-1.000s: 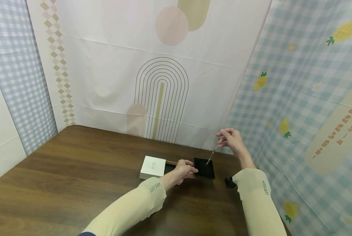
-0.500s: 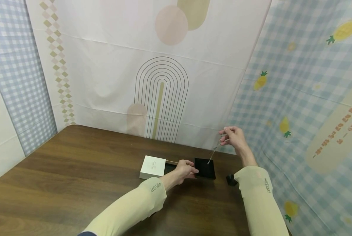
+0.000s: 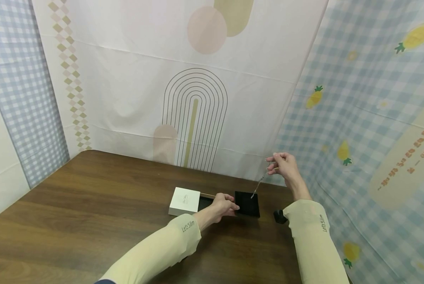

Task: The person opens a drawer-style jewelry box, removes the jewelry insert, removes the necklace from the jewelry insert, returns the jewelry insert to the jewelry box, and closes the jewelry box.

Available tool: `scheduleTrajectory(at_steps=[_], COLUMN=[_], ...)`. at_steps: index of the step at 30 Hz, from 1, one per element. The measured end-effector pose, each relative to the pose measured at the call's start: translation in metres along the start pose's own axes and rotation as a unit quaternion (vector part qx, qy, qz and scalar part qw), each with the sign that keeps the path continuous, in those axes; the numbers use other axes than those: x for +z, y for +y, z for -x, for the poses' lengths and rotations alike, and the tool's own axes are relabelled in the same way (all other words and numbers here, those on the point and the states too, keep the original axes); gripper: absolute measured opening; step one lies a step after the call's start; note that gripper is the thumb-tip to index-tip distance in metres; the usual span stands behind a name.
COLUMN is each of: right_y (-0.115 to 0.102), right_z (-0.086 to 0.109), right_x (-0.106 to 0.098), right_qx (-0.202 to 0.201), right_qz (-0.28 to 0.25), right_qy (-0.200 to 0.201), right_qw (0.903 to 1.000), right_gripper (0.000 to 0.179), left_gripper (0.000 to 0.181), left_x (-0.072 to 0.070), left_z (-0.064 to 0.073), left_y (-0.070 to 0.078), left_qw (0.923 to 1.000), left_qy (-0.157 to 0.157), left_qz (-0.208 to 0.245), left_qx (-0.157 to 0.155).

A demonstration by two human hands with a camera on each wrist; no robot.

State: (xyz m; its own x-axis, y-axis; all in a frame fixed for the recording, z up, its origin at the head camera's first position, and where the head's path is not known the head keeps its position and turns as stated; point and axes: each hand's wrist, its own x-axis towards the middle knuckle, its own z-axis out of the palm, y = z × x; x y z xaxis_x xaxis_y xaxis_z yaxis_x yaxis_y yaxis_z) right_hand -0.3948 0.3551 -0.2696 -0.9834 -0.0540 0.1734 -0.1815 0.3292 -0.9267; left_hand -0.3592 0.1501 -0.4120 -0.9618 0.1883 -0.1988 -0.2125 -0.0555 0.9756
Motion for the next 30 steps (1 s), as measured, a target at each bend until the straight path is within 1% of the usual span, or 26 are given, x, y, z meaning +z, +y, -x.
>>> scheduleTrajectory(at_steps=[9, 14, 24, 30], right_y=[0.004, 0.003, 0.002, 0.0], right_z=[-0.002, -0.002, -0.003, -0.003], right_x=[-0.004, -0.006, -0.01, -0.012], right_qx=[-0.008, -0.013, -0.013, -0.02], right_qz=[0.008, 0.009, 0.019, 0.001], right_qy=[0.019, 0.021, 0.029, 0.026], right_qw=[0.9998, 0.9997, 0.9993, 0.9995], right_gripper=[0.021, 0.024, 0.021, 0.022], left_gripper=[0.035, 0.034, 0.033, 0.033], left_x=[0.002, 0.001, 0.002, 0.002], left_z=[-0.001, -0.002, -0.003, -0.001], left_y=[-0.001, -0.002, -0.002, -0.002], left_qw=[0.9999, 0.9998, 0.9997, 0.9996], left_qy=[0.006, 0.006, 0.002, 0.006], left_qz=[-0.012, -0.017, -0.023, -0.027], left_qx=[-0.003, -0.004, 0.002, -0.001])
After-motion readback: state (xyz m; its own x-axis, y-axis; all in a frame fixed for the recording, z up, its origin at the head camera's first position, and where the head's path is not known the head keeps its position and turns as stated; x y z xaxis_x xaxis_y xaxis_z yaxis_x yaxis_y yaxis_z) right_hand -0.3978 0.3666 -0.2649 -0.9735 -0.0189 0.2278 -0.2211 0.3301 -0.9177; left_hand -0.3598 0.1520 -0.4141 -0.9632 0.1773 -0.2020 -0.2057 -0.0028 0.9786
